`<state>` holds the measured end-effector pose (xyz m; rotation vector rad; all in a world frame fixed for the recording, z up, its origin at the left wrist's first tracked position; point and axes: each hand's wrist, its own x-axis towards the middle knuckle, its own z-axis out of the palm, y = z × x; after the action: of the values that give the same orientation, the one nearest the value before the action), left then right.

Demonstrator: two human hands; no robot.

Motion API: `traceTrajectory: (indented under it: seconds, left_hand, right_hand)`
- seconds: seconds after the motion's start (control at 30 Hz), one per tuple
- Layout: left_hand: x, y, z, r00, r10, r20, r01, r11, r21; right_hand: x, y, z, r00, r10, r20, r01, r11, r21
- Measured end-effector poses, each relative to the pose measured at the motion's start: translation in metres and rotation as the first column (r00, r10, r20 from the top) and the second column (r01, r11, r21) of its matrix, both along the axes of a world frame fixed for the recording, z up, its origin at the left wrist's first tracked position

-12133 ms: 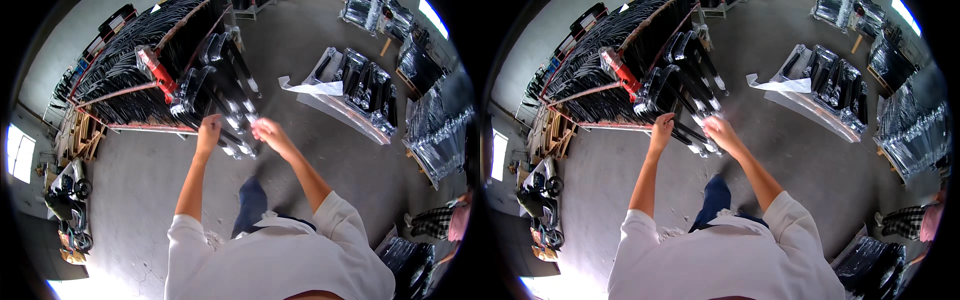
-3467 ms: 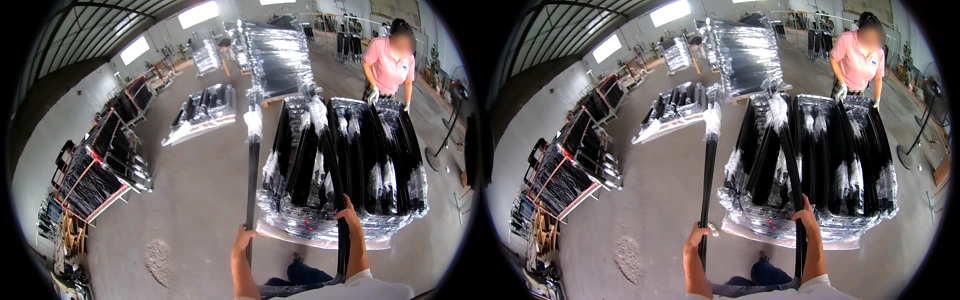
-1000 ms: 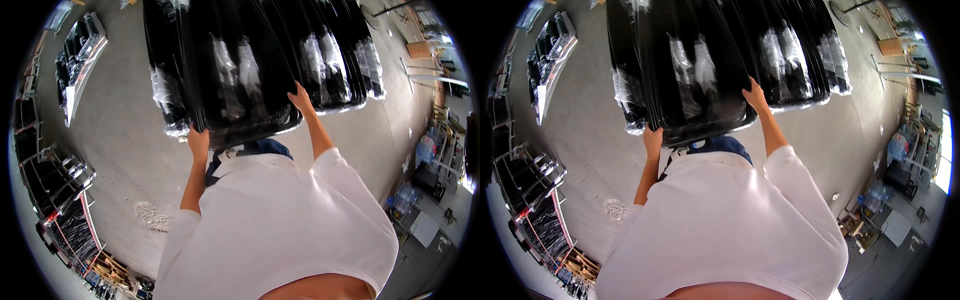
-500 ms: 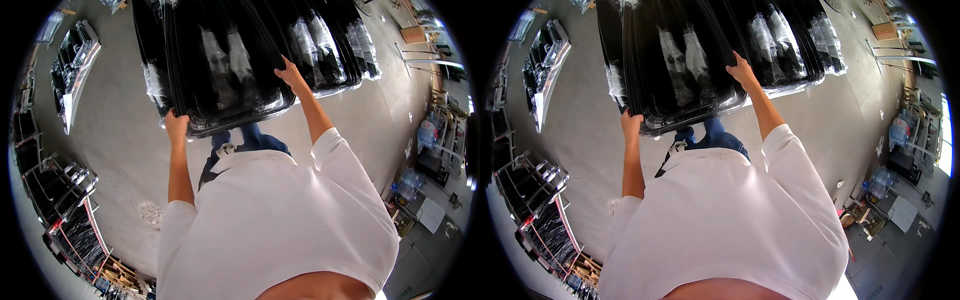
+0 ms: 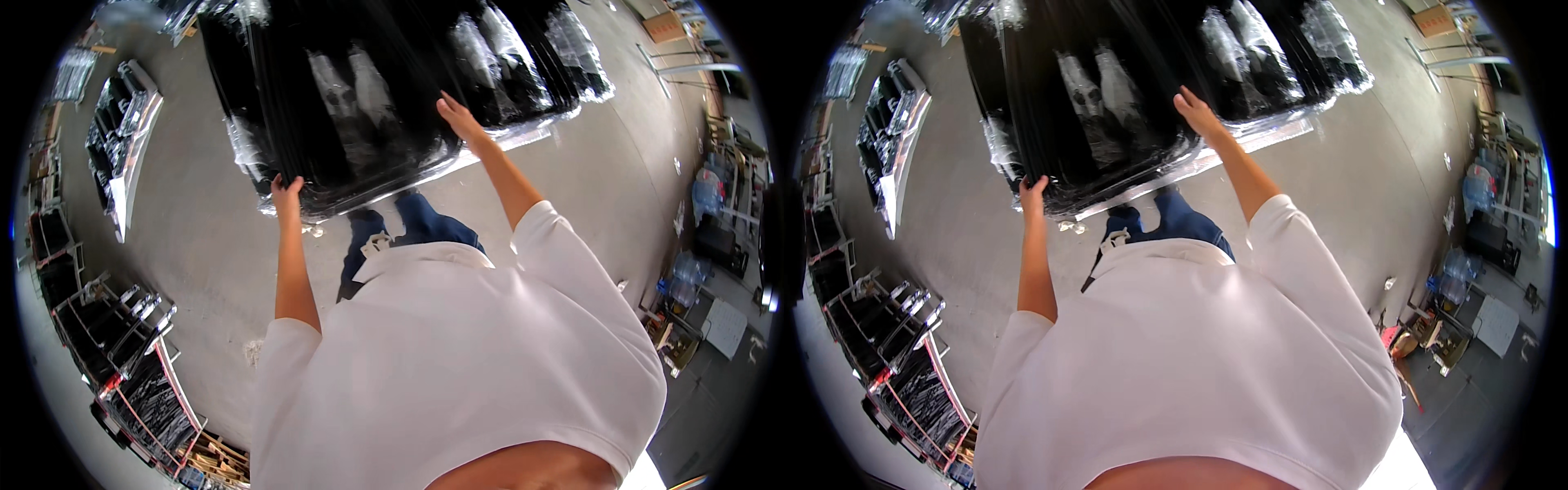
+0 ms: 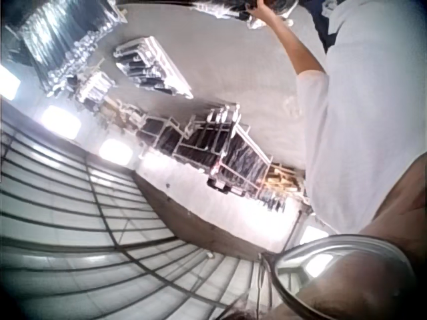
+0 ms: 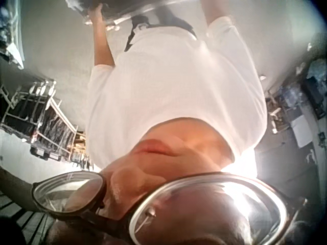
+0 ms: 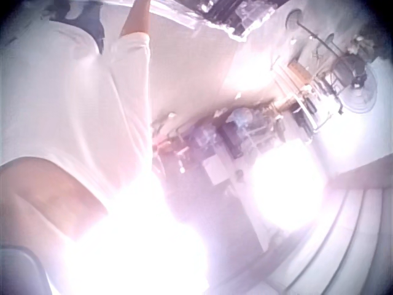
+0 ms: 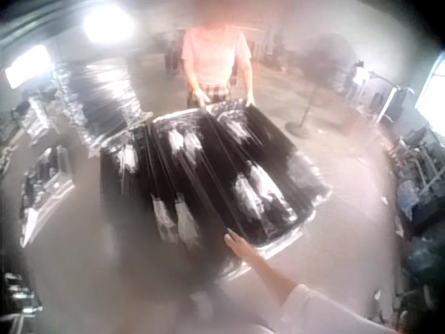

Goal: The person picks up black plastic chair frames from a rack and stacks them onto a pallet. They handle the frames one by one, placing them carefully on top of a growing pile of wrapped parts. The task involves repetitive lifting and stacking of the furniture components.

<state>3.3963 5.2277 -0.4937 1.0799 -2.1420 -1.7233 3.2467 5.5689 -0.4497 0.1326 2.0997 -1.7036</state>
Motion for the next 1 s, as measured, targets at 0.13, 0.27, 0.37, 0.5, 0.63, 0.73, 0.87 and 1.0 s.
traceTrajectory:
  seconds: [0.13,0.27,0.37,0.5,0.63,0.73,0.87,1.0]
  left_hand:
    - [0.029,0.019,0.007,0.992,0.125,-0.016,-0.108,0.910,0.400]
    - [0.049,0.055,0.034,0.986,0.143,0.087,-0.168,0.851,0.498]
    - [0.043,0.044,0.011,0.978,0.190,-0.091,-0.083,0.743,0.664]
    - [0.035,0.036,0.022,0.982,0.188,-0.015,-0.149,0.823,0.548]
    - [0.034,0.017,-0.006,0.922,0.379,0.079,-0.349,0.726,0.592]
    - [0.036,0.003,-0.028,0.907,0.414,0.073,-0.357,0.666,0.655]
    - [0.030,0.007,-0.006,0.894,0.446,0.028,-0.342,0.643,0.686]
    - [0.024,0.020,0.002,0.876,0.483,0.004,-0.370,0.665,0.649]
  right_hand:
    - [0.046,0.006,-0.002,0.957,-0.251,0.148,0.281,0.930,-0.239]
    - [0.058,-0.003,-0.022,0.865,-0.468,0.181,0.501,0.815,-0.292]
    - [0.051,-0.019,-0.035,0.801,-0.592,0.085,0.593,0.768,-0.243]
    - [0.055,-0.034,-0.037,0.747,-0.663,0.040,0.645,0.710,-0.281]
    - [0.069,-0.046,-0.020,0.751,-0.629,-0.201,0.626,0.775,-0.086]
    - [0.073,-0.049,-0.010,0.769,-0.633,-0.091,0.627,0.774,-0.086]
    - [0.065,-0.048,0.000,0.726,-0.685,0.065,0.681,0.701,-0.212]
    - [0.055,-0.041,-0.008,0.754,-0.651,0.083,0.644,0.711,-0.283]
